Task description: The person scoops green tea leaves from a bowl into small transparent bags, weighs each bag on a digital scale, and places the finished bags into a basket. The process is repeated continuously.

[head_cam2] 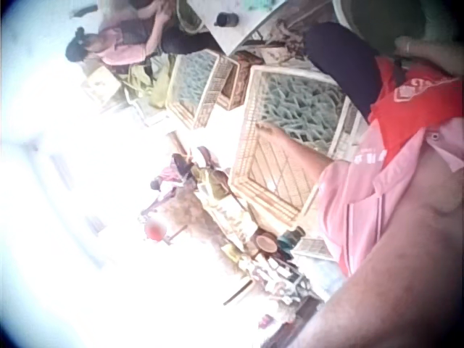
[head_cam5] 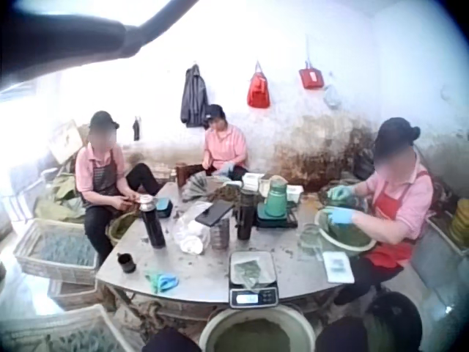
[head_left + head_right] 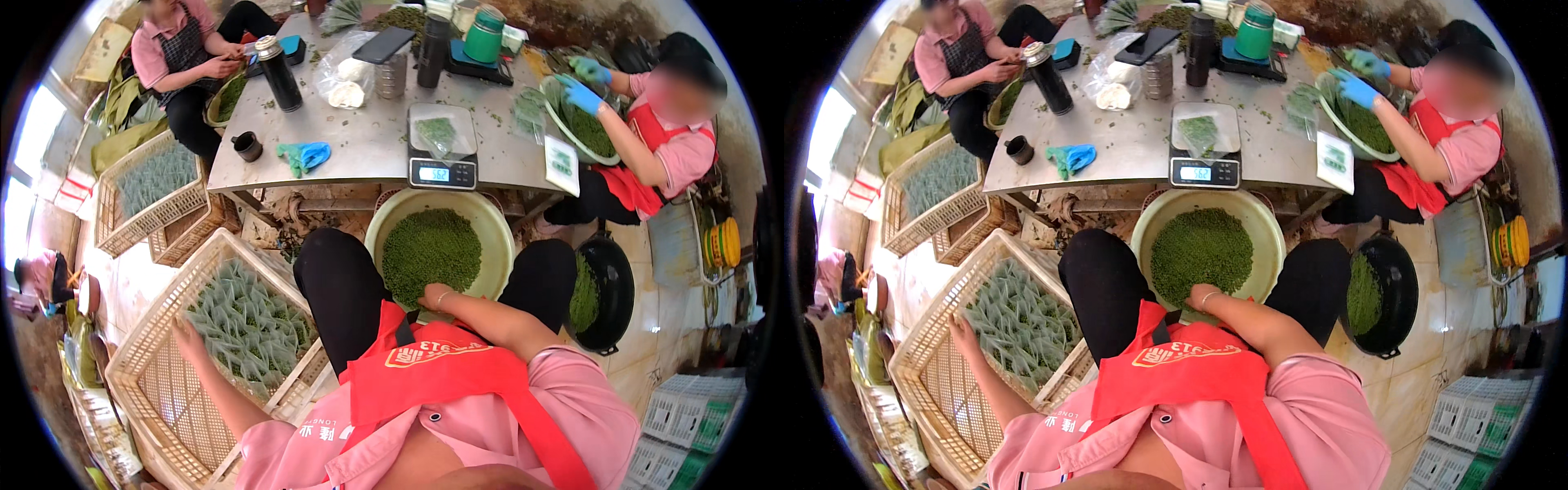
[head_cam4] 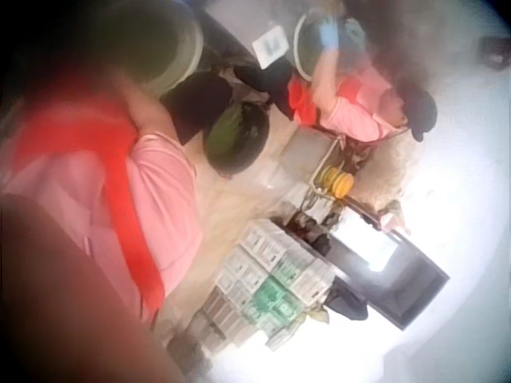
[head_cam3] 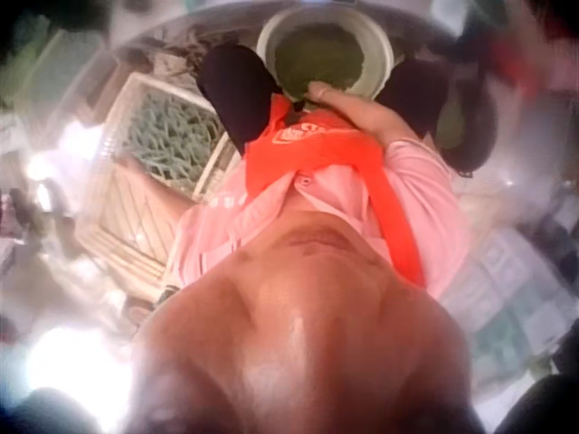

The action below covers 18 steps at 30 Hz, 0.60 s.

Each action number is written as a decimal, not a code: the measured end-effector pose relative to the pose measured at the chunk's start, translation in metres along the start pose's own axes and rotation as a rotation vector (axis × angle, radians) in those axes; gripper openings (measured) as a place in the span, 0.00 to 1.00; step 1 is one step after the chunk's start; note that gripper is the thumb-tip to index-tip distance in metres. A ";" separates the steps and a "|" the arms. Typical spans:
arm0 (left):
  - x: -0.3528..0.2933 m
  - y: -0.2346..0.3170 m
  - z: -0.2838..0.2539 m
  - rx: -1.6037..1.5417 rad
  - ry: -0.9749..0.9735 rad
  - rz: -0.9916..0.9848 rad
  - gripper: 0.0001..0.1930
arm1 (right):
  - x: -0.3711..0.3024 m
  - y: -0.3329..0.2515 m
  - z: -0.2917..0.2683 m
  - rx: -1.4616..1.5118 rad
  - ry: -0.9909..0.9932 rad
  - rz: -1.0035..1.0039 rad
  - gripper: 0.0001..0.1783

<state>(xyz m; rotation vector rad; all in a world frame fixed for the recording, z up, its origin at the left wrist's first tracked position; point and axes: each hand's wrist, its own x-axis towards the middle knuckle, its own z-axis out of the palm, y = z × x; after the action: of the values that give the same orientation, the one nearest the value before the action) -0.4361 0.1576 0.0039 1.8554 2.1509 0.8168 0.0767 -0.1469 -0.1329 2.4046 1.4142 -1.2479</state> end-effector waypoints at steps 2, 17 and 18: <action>-0.012 0.055 0.006 -0.197 0.015 0.122 0.24 | 0.020 -0.004 0.021 0.067 0.041 -0.076 0.20; -0.264 0.349 0.143 -0.312 -0.980 1.082 0.24 | -0.066 0.005 -0.098 1.018 0.312 -0.206 0.08; -0.273 0.347 0.158 -0.322 -1.017 1.040 0.25 | -0.069 0.006 -0.101 1.085 0.331 -0.262 0.07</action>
<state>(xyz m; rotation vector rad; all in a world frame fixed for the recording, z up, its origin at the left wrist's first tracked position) -0.0089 -0.0355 -0.0055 2.3564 0.3947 0.1618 0.1250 -0.1531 -0.0209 3.2731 1.3421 -2.1986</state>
